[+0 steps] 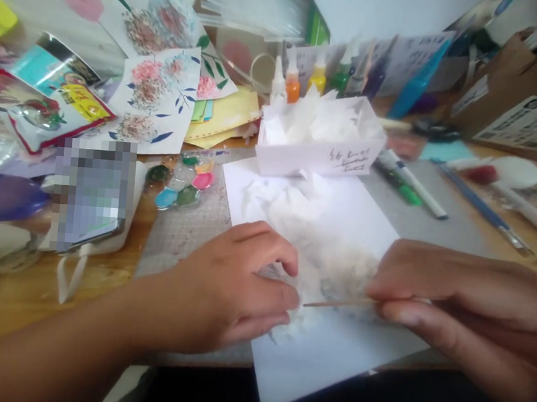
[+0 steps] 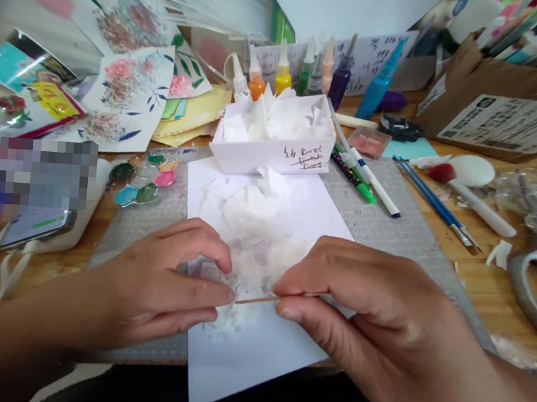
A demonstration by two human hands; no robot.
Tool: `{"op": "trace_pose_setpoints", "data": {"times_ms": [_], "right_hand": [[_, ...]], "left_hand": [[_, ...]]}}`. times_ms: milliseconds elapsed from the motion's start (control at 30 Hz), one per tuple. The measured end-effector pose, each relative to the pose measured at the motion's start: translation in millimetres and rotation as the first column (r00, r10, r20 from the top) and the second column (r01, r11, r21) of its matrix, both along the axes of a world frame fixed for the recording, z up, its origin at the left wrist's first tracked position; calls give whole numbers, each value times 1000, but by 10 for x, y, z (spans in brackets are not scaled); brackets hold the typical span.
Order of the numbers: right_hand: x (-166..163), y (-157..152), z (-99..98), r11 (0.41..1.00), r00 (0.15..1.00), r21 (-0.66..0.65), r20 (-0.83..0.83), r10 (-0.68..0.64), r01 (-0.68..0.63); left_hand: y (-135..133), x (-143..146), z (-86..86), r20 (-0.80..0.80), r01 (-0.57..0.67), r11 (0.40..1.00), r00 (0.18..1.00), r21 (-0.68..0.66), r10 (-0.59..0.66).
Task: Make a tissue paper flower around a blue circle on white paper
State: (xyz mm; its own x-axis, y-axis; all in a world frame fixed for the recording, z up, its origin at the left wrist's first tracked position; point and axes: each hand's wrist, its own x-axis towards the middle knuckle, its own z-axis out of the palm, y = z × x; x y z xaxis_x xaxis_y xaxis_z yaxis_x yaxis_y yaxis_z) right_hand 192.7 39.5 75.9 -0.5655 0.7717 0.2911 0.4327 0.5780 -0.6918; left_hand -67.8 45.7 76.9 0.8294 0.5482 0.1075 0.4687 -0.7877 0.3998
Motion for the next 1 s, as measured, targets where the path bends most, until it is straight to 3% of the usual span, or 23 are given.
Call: {"op": "trace_pose_setpoints", "data": {"times_ms": [667,1000], "right_hand": [[-156,29,-20,996,995,-20,-55,84,-86],[-207,24,-60,998,993,-39,-102,50,-55]], "left_hand": [[16,-17,-47,-27,-42,999,999,-1,42],[30,-20,-24,4,7,996,1000,-89,-7]]}}
